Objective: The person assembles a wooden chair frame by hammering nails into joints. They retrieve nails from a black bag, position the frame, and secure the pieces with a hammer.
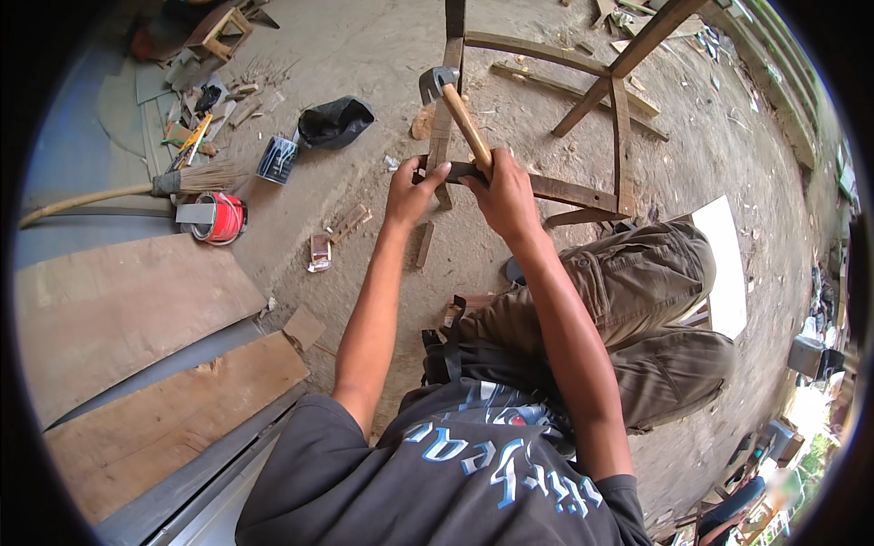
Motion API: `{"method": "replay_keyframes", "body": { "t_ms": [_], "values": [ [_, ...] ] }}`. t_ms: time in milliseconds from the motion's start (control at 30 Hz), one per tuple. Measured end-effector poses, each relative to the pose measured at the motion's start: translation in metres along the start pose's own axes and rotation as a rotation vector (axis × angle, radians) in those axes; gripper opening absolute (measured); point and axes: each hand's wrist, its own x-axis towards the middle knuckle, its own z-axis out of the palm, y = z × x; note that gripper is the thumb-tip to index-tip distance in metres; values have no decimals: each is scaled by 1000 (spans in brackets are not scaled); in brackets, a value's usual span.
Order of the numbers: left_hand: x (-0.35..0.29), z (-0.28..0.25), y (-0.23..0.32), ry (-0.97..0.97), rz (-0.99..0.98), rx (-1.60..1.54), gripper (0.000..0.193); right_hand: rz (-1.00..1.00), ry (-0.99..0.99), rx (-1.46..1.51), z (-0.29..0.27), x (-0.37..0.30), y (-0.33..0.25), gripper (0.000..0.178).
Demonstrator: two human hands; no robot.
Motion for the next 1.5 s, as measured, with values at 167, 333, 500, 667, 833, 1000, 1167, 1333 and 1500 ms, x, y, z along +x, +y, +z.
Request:
{"method": "replay_keyframes", "body": {
  "t_ms": [167, 333, 500, 667, 833, 1000, 1167, 1333, 1500],
  "values": [
    [3, 6, -5, -4, 54, 54, 42, -41, 44, -27, -2, -2, 8, 37],
    [0, 6, -2, 50, 24, -18, 48, -62, 111, 43, -51, -7, -6, 27],
    [-12, 40, 55, 487, 466, 446, 36, 119, 268, 72, -151, -20, 9, 18],
    [1, 150, 98, -110, 765, 314, 35, 414, 512, 549, -221, -39, 19, 18],
    [20, 221, 114, -492, 447, 961, 100, 472, 648, 618, -227, -57, 40, 20],
    [30, 232, 99, -641, 603, 1190, 109, 595, 684, 692, -221, -73, 62, 17],
    [26, 232, 112, -652, 425, 415, 57, 632, 606, 715, -218, -89, 79, 17],
    [19, 246, 95, -648, 129, -293, 34, 604, 640, 783, -219, -95, 78, 17],
    [14, 257, 90, -479, 175, -246, 29, 608, 695, 901, -223, -96, 80, 16]
  ]
}}
